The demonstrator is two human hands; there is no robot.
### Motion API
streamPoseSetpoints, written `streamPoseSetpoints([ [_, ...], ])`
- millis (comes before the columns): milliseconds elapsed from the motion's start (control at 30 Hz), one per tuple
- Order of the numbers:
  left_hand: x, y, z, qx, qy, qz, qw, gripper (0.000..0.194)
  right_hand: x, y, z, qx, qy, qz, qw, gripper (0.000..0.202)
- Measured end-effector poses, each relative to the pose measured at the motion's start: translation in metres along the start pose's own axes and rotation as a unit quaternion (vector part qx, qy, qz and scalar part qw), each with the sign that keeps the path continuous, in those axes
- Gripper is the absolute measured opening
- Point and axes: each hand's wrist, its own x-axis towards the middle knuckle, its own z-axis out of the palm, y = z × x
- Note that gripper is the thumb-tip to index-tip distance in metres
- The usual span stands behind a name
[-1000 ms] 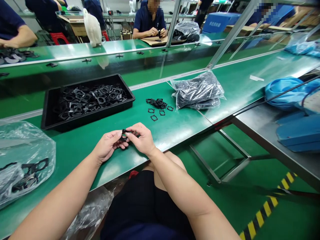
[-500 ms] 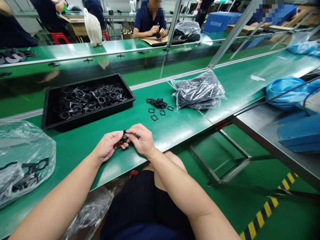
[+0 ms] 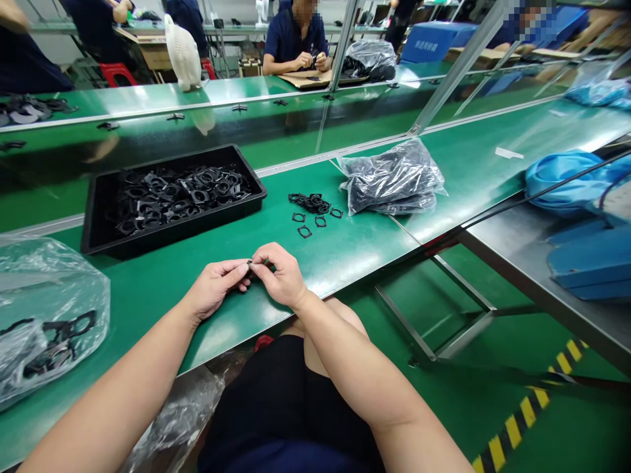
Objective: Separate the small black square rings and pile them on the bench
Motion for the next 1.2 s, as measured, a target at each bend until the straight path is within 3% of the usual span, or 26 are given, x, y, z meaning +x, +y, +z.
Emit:
streamPoseSetpoints([
  [133,0.0004,-0.001,-0.0015,0.066,-0.01,0.008,0.998,0.035,-0.0006,0.0035,0.0025,0.079,0.0,0.081,0.994,0.015],
  [267,0.0011,-0.0005,0.0039,-0.028,-0.006,-0.002,1.0,0.041,-0.0009,0.0087,0.0062,0.157,0.029,0.161,0.974,0.022],
  [400,0.0022,-0.0007,0.006,-0.098,0.006,0.009,0.995,0.04,-0.0004,0.0052,0.006,0.068,0.08,0.107,0.989,0.017],
  [567,0.0023,-0.0014,0.0043,-0.108,-0.001,0.014,0.994,0.037,-0.0003,-0.0004,0.0054,-0.002,0.085,0.022,0.996,0.011],
  [867,0.0015,-0.0013,0.0035,-0.109,0.001,0.009,0.994,0.037,-0.0015,0.0025,0.004,-0.004,0.056,0.02,0.998,0.011],
  [1200,0.0019,-0.0007,0.0043,-0.122,-0.014,0.009,0.992,0.035,-0.0018,0.0015,0.0057,-0.004,0.084,0.01,0.996,0.01],
])
